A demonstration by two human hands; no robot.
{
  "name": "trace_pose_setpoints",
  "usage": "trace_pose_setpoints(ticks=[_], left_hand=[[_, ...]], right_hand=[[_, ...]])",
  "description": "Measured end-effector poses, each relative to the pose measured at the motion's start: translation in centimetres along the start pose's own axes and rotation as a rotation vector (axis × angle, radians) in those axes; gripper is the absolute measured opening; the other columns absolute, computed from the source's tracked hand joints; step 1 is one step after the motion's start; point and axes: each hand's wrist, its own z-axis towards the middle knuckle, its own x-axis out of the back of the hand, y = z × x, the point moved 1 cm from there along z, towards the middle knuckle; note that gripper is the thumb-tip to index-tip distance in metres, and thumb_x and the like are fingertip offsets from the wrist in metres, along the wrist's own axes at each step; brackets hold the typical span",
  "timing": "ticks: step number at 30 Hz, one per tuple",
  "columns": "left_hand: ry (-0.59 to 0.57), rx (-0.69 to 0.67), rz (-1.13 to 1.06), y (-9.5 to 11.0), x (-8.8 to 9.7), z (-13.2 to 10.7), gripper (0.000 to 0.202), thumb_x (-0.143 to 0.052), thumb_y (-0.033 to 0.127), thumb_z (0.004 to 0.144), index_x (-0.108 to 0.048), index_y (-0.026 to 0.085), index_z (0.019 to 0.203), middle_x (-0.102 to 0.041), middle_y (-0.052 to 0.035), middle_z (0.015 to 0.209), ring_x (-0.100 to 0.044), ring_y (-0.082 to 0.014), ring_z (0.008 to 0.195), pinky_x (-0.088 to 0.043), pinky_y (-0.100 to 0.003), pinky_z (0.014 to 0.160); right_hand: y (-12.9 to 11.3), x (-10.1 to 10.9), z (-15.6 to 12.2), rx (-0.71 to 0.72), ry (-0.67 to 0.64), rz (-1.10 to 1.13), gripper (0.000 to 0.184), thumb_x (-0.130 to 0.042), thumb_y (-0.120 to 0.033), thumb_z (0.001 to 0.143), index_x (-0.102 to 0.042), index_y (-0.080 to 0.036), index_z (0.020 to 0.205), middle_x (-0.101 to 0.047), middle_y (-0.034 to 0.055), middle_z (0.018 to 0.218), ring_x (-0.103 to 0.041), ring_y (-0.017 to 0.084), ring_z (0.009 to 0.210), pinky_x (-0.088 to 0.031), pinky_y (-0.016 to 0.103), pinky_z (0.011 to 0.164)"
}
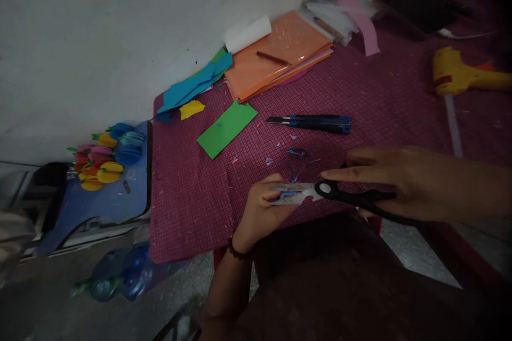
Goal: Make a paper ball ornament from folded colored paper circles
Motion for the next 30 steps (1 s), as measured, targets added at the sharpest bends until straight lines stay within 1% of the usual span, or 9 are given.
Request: trace_pose_setpoints(ticks=[3,7,13,17,20,23,26,28,30], left_hand=[[-0.012,-0.004,0.03,0.0,-0.1,0.0,0.027,-0.071,0.033,0.084,-0.068,0.019,0.06,-0.057,-0.0004,0.061,-0.05,-0.0128,0.059,-0.037,-0.026,0.054],[-0.03,0.02,0.036,0.1,-0.1,0.0,0.019,-0.072,0.032,0.083,-0.074,0.021,0.069,-0.064,-0.0021,0.063,-0.055,-0.0163,0.065,-0.042,-0.029,0.06],[-0.031,0.091,-0.035,-0.1,-0.4,0.0,0.02,-0.073,0.034,0.082,-0.074,0.02,0.068,-0.062,-0.0024,0.065,-0.055,-0.0159,0.064,-0.04,-0.028,0.059],[-0.049,0.105,-0.043,-0.3,-0.5,0.0,0.024,-0.073,0.036,0.082,-0.073,0.019,0.065,-0.061,-0.0031,0.064,-0.052,-0.0155,0.064,-0.037,-0.028,0.059],[-0.041,0.151,-0.078,-0.4,-0.3,0.0,0.027,-0.076,0.037,0.079,-0.071,0.019,0.061,-0.062,-0.0028,0.063,-0.054,-0.0158,0.065,-0.04,-0.029,0.063],[0.013,0.236,-0.171,-0.8,-0.1,-0.2,0.025,-0.08,0.038,0.074,-0.071,0.017,0.064,-0.063,-0.0023,0.067,-0.056,-0.015,0.068,-0.042,-0.027,0.065],[0.082,0.33,-0.385,-1.2,-0.4,-0.3,0.026,-0.084,0.037,0.068,-0.069,0.017,0.073,-0.061,0.0001,0.07,-0.054,-0.0112,0.063,-0.042,-0.023,0.059],[0.124,0.353,-0.574,-1.4,-0.7,-0.3,0.031,-0.085,0.036,0.065,-0.064,0.017,0.077,-0.062,0.0008,0.072,-0.057,-0.0114,0.064,-0.046,-0.023,0.061],[0.148,0.336,-0.737,-1.3,-1.1,-0.2,0.033,-0.082,0.036,0.066,-0.057,0.018,0.079,-0.065,-0.0003,0.078,-0.063,-0.0143,0.073,-0.052,-0.028,0.071]], right_hand=[[-0.1,-0.1,-0.1,0.013,0.014,0.001,0.062,-0.06,-0.034,0.09,-0.043,-0.036,0.149,-0.06,0.0052,0.101,-0.063,0.018,0.083,-0.048,0.027,0.065],[-0.3,-0.3,-0.2,0.059,0.027,0.035,0.063,-0.056,-0.028,0.092,-0.038,-0.034,0.153,-0.058,0.005,0.1,-0.063,0.015,0.08,-0.048,0.025,0.065],[0.3,-1.5,-0.4,0.02,-0.002,0.07,0.065,-0.055,-0.016,0.09,-0.041,-0.033,0.151,-0.063,0.0082,0.114,-0.066,0.019,0.094,-0.051,0.028,0.073],[1.0,-2.6,-0.4,0.045,0.032,0.164,0.053,-0.05,-0.021,0.095,-0.047,-0.028,0.148,-0.066,0.0099,0.124,-0.068,0.019,0.104,-0.054,0.029,0.082],[1.3,-2.5,-0.1,0.039,0.057,0.185,0.05,-0.054,-0.028,0.095,-0.053,-0.025,0.144,-0.066,0.0099,0.129,-0.066,0.022,0.113,-0.053,0.033,0.091],[1.7,-1.6,0.3,-0.063,0.093,0.207,0.052,-0.06,-0.034,0.092,-0.054,-0.024,0.143,-0.064,0.0101,0.133,-0.065,0.023,0.115,-0.053,0.032,0.092],[2.1,-1.1,0.5,-0.142,0.172,0.245,0.055,-0.061,-0.04,0.091,-0.054,-0.024,0.143,-0.062,0.0108,0.137,-0.063,0.024,0.119,-0.052,0.034,0.096],[2.2,-1.2,0.5,-0.137,0.204,0.256,0.055,-0.062,-0.042,0.09,-0.054,-0.025,0.142,-0.061,0.0101,0.138,-0.063,0.025,0.119,-0.052,0.034,0.097],[2.1,-1.5,0.5,-0.112,0.22,0.261,0.056,-0.064,-0.042,0.089,-0.054,-0.027,0.142,-0.063,0.0087,0.135,-0.065,0.024,0.117,-0.053,0.033,0.095]])
